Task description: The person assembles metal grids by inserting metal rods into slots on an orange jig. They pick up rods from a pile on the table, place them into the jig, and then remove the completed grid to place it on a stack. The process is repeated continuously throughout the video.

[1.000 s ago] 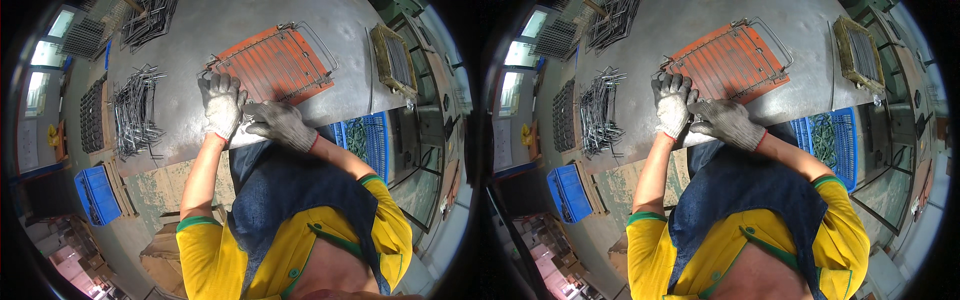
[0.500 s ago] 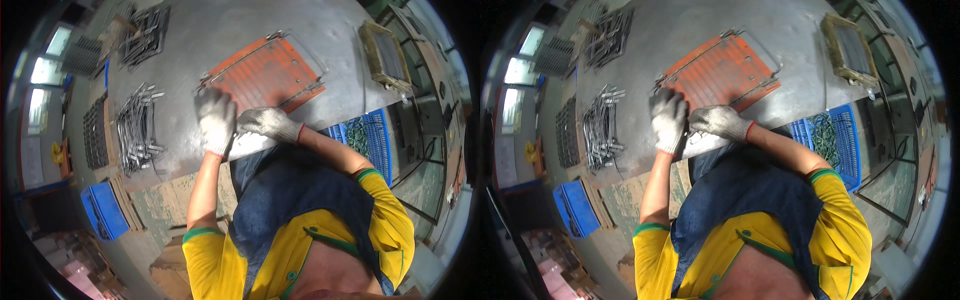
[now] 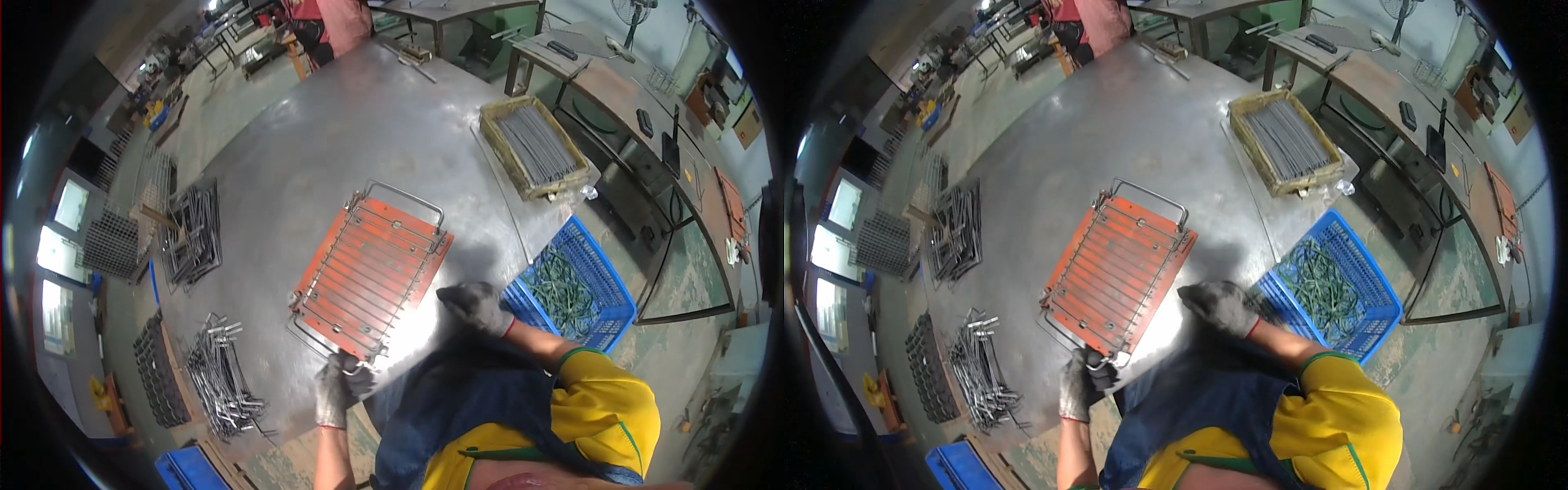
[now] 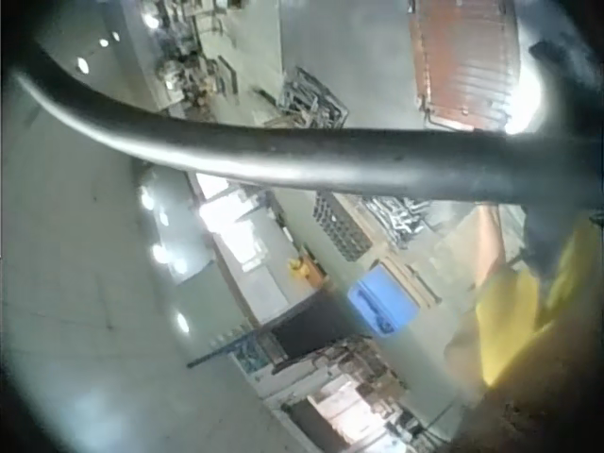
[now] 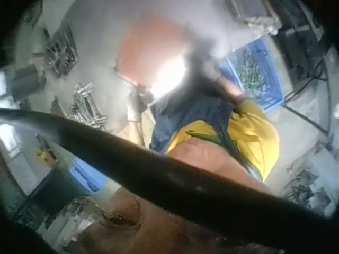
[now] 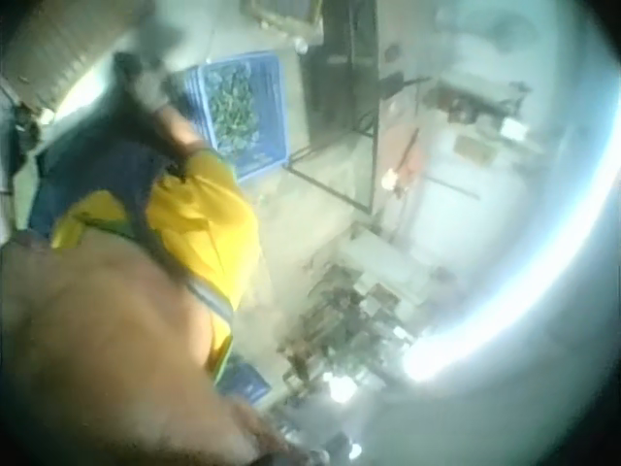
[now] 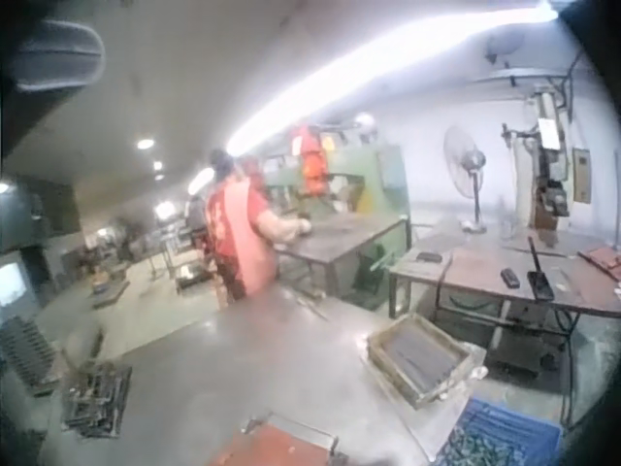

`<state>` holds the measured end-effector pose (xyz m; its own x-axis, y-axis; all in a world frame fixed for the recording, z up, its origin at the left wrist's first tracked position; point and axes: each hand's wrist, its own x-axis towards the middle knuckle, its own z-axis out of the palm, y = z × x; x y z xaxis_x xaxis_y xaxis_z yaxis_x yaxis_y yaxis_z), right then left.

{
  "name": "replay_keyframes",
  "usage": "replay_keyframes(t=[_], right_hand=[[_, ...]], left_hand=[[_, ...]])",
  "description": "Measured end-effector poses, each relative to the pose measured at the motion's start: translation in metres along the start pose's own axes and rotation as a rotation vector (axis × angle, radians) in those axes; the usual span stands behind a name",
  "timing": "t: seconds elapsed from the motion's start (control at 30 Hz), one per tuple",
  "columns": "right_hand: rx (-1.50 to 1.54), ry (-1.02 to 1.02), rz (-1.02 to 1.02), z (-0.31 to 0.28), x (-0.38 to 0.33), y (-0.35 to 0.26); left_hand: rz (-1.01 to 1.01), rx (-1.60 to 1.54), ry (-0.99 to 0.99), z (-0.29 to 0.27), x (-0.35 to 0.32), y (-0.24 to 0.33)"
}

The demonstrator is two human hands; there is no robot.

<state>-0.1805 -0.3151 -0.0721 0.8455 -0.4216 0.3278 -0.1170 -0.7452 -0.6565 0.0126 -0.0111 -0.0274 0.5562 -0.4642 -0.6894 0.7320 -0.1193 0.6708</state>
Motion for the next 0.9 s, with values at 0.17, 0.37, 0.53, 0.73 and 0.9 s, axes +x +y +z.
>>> replay_keyframes(t=[0.17,0.37,0.53,0.73,0.9], right_hand=[[-0.106,-0.04,0.005,0.01,-0.001,0.006],[-0.151,-0.01,-0.063,0.003,0.005,0.0],[-0.301,0.077,-0.154,0.007,0.009,0.007],[-0.413,-0.166,0.062,0.009,0.045,0.0],[-0.189,0.05,0.116,0.021,0.076,0.002]], left_hand=[[0.012,0.135,-0.035,0.1,0.023,0.017],[0.264,0.189,-0.287,0.204,0.12,0.055],[1.056,0.788,0.021,0.226,0.12,0.073],[1.263,1.532,0.326,0.077,0.062,0.054],[1.248,1.332,0.528,0.02,0.011,0.021]])
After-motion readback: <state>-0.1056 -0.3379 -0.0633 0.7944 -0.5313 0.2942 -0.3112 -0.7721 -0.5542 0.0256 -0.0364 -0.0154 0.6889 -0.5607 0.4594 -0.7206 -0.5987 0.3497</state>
